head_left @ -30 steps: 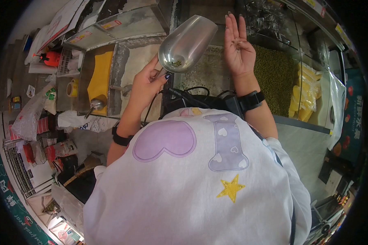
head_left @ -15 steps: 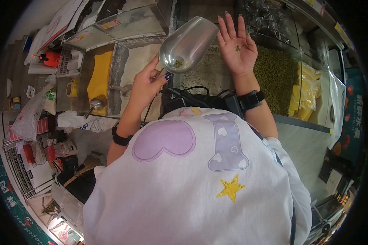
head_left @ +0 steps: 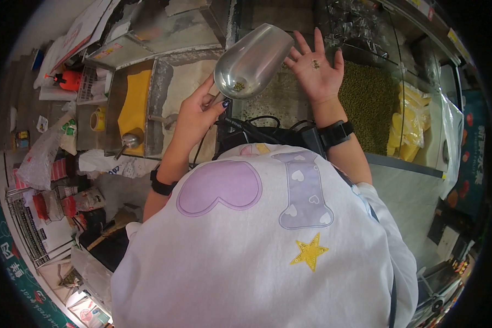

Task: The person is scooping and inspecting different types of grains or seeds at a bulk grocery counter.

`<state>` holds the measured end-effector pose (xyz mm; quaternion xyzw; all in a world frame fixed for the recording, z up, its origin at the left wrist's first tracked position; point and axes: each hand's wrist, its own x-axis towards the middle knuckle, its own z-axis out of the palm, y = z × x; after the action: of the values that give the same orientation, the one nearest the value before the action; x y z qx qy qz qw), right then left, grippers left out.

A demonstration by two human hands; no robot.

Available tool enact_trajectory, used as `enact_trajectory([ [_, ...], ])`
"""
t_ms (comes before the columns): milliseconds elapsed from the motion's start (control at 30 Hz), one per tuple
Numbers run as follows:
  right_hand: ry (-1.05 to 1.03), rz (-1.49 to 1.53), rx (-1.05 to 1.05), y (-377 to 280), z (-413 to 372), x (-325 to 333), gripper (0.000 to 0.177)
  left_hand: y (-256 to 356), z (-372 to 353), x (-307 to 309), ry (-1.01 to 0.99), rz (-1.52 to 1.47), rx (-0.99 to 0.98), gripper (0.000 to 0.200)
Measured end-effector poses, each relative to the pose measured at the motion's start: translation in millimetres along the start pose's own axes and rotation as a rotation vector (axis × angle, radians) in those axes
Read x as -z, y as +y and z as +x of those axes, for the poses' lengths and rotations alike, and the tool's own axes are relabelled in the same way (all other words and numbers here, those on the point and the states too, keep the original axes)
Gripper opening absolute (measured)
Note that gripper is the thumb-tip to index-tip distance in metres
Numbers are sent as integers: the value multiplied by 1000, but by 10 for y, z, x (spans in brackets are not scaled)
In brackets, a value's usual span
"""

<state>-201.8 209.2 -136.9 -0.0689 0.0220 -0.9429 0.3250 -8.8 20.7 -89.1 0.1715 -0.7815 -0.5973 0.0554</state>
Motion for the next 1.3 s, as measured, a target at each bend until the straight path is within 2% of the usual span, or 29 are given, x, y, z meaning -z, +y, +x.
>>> enact_trajectory([
  [100,8,64,-88,-12,90,192,54,15,12,-8,9,20,2,67],
  [167,732,127,-26,49,153,251,43,31,25,-3,-3,28,0,67],
  [200,732,130,-24,67,148,294,43,38,30,-1,-5,31,-1,67],
  [267,904,39,3,94,145,366,34,54,39,3,-2,38,2,67],
  [400,760,8,-37,63,107,239,33,91,60,15,-21,47,18,66],
  [467,556,-15,-57,35,112,190,31,96,75,30,-8,-7,79,66],
  [500,557,-8,-48,23,105,196,31,112,79,26,-16,-1,79,66],
  [567,350,129,-15,-9,109,216,29,145,90,18,3,-18,80,67],
  [600,349,131,-8,-35,140,292,29,154,99,15,-4,-15,78,67],
  [667,-550,420,-283,-82,222,488,31,161,123,25,25,-18,113,66],
  [700,-550,420,-279,-89,211,440,31,161,130,23,22,-17,113,66],
  [767,-352,451,-260,-102,166,345,34,147,135,20,22,-3,108,67],
  [800,-350,449,-259,-108,146,313,34,135,138,14,21,-5,109,67],
  [867,-148,371,-147,-101,124,252,34,116,147,21,8,4,93,67],
  [1000,-24,366,-89,-59,141,85,36,94,151,36,10,-2,82,66],
  [1067,-46,186,36,-28,159,126,42,95,139,47,9,32,65,66],
  [1100,-45,185,34,-14,164,129,42,99,131,47,10,30,66,66],
  [1167,168,-147,112,13,170,134,42,110,118,45,7,22,72,66],
  [1300,246,-215,68,-19,106,45,41,86,111,32,9,22,72,66],
])
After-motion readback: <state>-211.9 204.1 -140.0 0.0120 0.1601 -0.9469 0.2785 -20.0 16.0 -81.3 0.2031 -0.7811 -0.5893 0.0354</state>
